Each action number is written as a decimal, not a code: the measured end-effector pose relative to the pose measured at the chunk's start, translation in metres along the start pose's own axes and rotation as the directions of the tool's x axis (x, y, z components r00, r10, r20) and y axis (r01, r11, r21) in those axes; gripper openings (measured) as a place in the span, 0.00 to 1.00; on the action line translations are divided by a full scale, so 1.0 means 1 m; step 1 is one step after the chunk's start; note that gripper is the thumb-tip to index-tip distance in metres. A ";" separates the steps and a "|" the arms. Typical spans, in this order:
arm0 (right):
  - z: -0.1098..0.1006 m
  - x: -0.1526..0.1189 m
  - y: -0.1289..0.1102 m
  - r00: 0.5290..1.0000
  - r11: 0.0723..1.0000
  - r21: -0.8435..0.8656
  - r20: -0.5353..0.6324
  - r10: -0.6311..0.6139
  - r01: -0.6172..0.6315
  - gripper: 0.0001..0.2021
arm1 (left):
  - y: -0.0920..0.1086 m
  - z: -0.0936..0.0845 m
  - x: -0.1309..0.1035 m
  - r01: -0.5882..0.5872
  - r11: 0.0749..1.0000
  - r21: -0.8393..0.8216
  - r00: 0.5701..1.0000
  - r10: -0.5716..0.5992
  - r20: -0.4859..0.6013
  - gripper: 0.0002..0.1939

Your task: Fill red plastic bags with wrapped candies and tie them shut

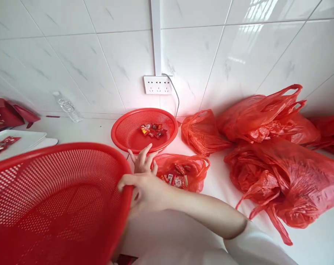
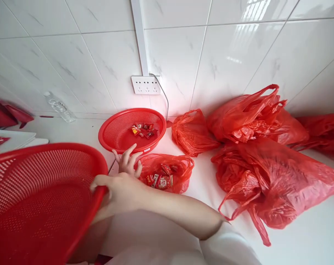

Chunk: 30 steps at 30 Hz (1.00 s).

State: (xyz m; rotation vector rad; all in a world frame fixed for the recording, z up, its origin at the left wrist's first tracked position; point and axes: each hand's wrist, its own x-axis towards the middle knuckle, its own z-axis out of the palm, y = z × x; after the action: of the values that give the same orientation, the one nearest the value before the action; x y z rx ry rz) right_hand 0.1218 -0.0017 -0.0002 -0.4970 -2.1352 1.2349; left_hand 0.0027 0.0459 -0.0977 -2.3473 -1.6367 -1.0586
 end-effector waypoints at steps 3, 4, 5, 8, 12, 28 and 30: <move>0.042 0.038 0.021 0.993 0.992 0.062 0.052 0.108 -0.111 0.22 | 0.004 0.005 0.003 -0.101 0.992 0.078 0.989 0.109 -0.096 0.15; 0.054 0.050 0.031 0.990 0.989 0.057 0.048 0.131 -0.134 0.23 | 0.004 0.006 0.004 -0.113 0.990 0.089 0.988 0.121 -0.100 0.15; 0.064 0.063 0.041 0.988 0.988 0.046 0.046 0.148 -0.150 0.24 | 0.004 0.006 0.005 -0.115 0.989 0.094 0.988 0.124 -0.095 0.15; 0.085 0.097 0.066 0.987 0.987 0.005 -0.021 0.158 -0.158 0.27 | 0.004 0.006 0.005 -0.116 0.989 0.092 0.989 0.124 -0.085 0.16; 0.095 0.129 0.080 0.963 0.977 0.003 -0.169 0.210 -0.213 0.29 | 0.005 0.002 0.003 -0.084 0.993 0.088 0.994 0.090 -0.062 0.16; 0.003 0.015 0.017 0.864 0.994 0.113 0.502 -0.049 -0.009 0.25 | -0.011 -0.026 0.017 -0.107 0.991 -0.083 0.988 0.097 -0.124 0.13; -0.032 -0.023 0.004 0.893 0.997 0.071 0.447 -0.049 0.019 0.19 | -0.007 -0.047 0.022 -0.052 0.994 -0.098 0.984 0.035 -0.174 0.13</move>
State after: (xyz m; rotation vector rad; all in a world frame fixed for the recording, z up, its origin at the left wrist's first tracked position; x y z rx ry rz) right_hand 0.1603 0.0068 0.0010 -0.1486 -2.4564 1.5081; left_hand -0.0220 0.0461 -0.0518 -2.2668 -1.4973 -1.3255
